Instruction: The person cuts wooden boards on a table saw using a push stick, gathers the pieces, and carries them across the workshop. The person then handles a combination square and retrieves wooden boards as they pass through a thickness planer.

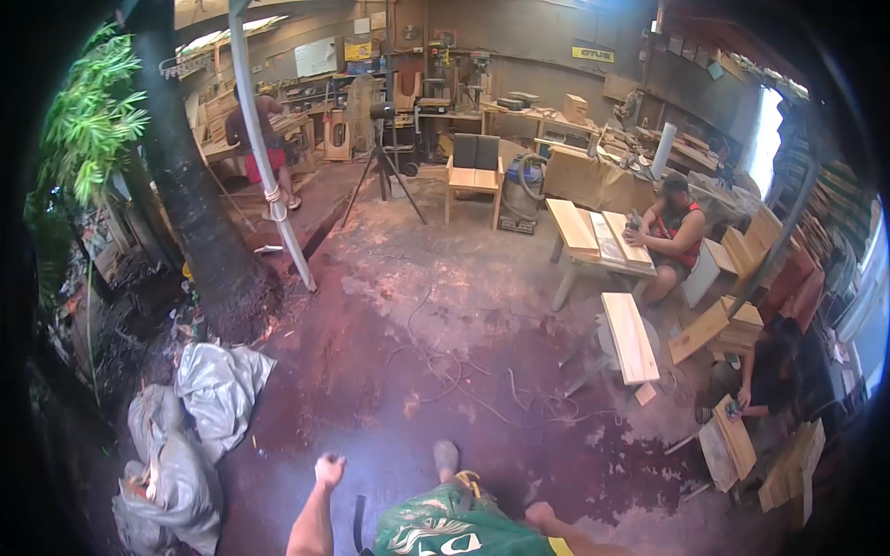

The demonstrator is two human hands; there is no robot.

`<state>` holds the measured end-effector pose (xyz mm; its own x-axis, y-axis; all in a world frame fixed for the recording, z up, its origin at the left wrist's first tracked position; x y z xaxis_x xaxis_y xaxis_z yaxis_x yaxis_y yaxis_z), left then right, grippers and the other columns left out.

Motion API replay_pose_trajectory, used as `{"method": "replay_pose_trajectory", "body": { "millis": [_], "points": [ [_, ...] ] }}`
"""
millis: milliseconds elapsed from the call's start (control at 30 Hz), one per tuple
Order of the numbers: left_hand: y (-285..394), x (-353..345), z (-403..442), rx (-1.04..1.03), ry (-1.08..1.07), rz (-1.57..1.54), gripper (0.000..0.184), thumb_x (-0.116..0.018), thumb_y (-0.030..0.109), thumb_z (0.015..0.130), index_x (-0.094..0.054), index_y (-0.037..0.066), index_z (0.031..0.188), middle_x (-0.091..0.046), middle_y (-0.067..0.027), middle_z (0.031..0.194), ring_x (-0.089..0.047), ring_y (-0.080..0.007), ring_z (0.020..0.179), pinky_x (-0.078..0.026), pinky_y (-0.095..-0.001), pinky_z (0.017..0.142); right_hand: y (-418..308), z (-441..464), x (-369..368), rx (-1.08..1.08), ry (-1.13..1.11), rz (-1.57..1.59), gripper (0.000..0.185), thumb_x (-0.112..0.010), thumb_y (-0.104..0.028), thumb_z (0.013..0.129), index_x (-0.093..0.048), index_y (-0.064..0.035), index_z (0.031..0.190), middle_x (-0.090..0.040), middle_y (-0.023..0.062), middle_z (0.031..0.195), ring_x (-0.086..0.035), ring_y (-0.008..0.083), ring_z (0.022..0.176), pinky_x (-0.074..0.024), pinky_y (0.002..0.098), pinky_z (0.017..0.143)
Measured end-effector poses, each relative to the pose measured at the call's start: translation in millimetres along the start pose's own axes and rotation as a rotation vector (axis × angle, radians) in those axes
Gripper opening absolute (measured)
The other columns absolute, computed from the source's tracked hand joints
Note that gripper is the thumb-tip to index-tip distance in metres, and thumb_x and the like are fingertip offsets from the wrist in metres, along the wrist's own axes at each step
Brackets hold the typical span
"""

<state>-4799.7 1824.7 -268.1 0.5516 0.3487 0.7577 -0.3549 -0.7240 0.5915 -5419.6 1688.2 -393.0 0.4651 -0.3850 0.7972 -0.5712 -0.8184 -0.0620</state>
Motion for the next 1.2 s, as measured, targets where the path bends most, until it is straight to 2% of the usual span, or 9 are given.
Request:
{"method": "replay_pose_trajectory", "body": {
  "millis": [167,367,433,533,733,833,867,933,1200],
  "points": [
    [99,-7,185,-0.058,0.069,-0.323,0.043,-0.074,0.026,0.085,-0.068,-0.001,0.118,-0.072,-0.0208,0.111,-0.071,-0.0305,0.105,-0.054,-0.0369,0.092,69,129,73,-0.360,-0.220,0.565,0.020,-0.067,-0.027,0.072,-0.076,-0.0107,0.081,-0.073,0.0132,0.089,-0.071,0.0312,0.084,-0.0567,0.0436,0.074],
    [-15,-47,264,0.315,-0.014,-0.225,0.036,-0.067,0.028,0.082,-0.074,-0.005,0.093,-0.072,-0.0129,0.077,-0.069,-0.0225,0.070,-0.054,-0.0388,0.064,126,409,336,0.225,0.153,-0.115,0.014,-0.069,-0.023,0.069,-0.073,-0.0099,0.071,-0.072,0.0171,0.085,-0.069,0.0353,0.077,-0.0556,0.0454,0.070],
    [-14,-21,252,0.512,-0.153,-0.326,0.029,-0.056,0.024,0.089,-0.068,-0.002,0.088,-0.073,-0.0214,0.086,-0.071,-0.0316,0.072,-0.054,-0.0484,0.071,131,472,504,-0.289,0.108,0.823,0.025,-0.058,-0.027,0.086,-0.067,-0.0054,0.077,-0.066,0.0111,0.060,-0.063,0.0240,0.047,-0.0528,0.0387,0.051],
    [-38,-16,281,0.685,-0.203,-0.318,0.031,-0.057,0.028,0.088,-0.070,0.000,0.089,-0.073,-0.0203,0.089,-0.070,-0.0322,0.080,-0.054,-0.0474,0.075,169,641,593,-0.124,0.650,0.772,0.018,-0.060,-0.015,0.088,-0.069,-0.0043,0.099,-0.069,0.0100,0.071,-0.064,0.0221,0.053,-0.0526,0.0373,0.052],
    [-17,11,513,0.597,-0.347,-0.081,0.034,-0.059,0.035,0.086,-0.075,0.005,0.090,-0.074,-0.0181,0.096,-0.070,-0.0333,0.095,-0.054,-0.0454,0.084,162,808,728,-0.332,0.386,1.327,0.029,-0.060,-0.012,0.087,-0.065,-0.0046,0.114,-0.072,0.0134,0.087,-0.070,0.0226,0.069,-0.0557,0.0385,0.062],
    [49,25,735,0.233,-0.370,0.226,0.036,-0.060,0.039,0.085,-0.078,0.008,0.091,-0.074,-0.0170,0.099,-0.070,-0.0338,0.102,-0.054,-0.0443,0.088,157,838,766,0.009,0.513,0.659,0.019,-0.061,-0.015,0.087,-0.070,-0.0014,0.098,-0.071,0.0171,0.085,-0.071,0.0233,0.068,-0.0568,0.0382,0.056],
    [75,36,804,0.256,-0.159,0.189,0.040,-0.061,0.041,0.083,-0.077,0.007,0.098,-0.073,-0.0198,0.105,-0.068,-0.0351,0.108,-0.053,-0.0441,0.093,167,852,765,-0.324,0.071,1.022,0.020,-0.061,-0.017,0.087,-0.071,0.0003,0.090,-0.072,0.0168,0.084,-0.072,0.0238,0.066,-0.0572,0.0374,0.053],
    [220,118,906,0.245,-0.119,0.037,0.043,-0.062,0.042,0.082,-0.075,0.007,0.104,-0.070,-0.0228,0.108,-0.066,-0.0378,0.109,-0.051,-0.0445,0.096,196,887,735,-0.467,0.048,1.241,0.021,-0.061,-0.015,0.087,-0.071,0.0009,0.094,-0.073,0.0127,0.080,-0.071,0.0228,0.067,-0.0584,0.0378,0.060],
    [417,188,1259,-0.040,0.034,-0.421,0.047,-0.069,0.034,0.089,-0.067,0.003,0.125,-0.074,-0.0174,0.110,-0.071,-0.0279,0.102,-0.054,-0.0369,0.093,276,1050,813,-0.284,-0.292,0.520,0.028,-0.055,-0.027,0.089,-0.073,-0.0078,0.100,-0.072,0.0174,0.100,-0.071,0.0308,0.087,-0.0573,0.0456,0.077]
  ]
}}
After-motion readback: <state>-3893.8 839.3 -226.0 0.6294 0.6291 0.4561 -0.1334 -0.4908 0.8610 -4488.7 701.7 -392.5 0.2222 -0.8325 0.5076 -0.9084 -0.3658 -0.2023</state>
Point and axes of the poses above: each hand's wrist, its own z-axis towards the middle knuckle, its own x-axis out of the back of the hand, y = z × x, the point moved 4 cm from there along z, towards the middle knuckle
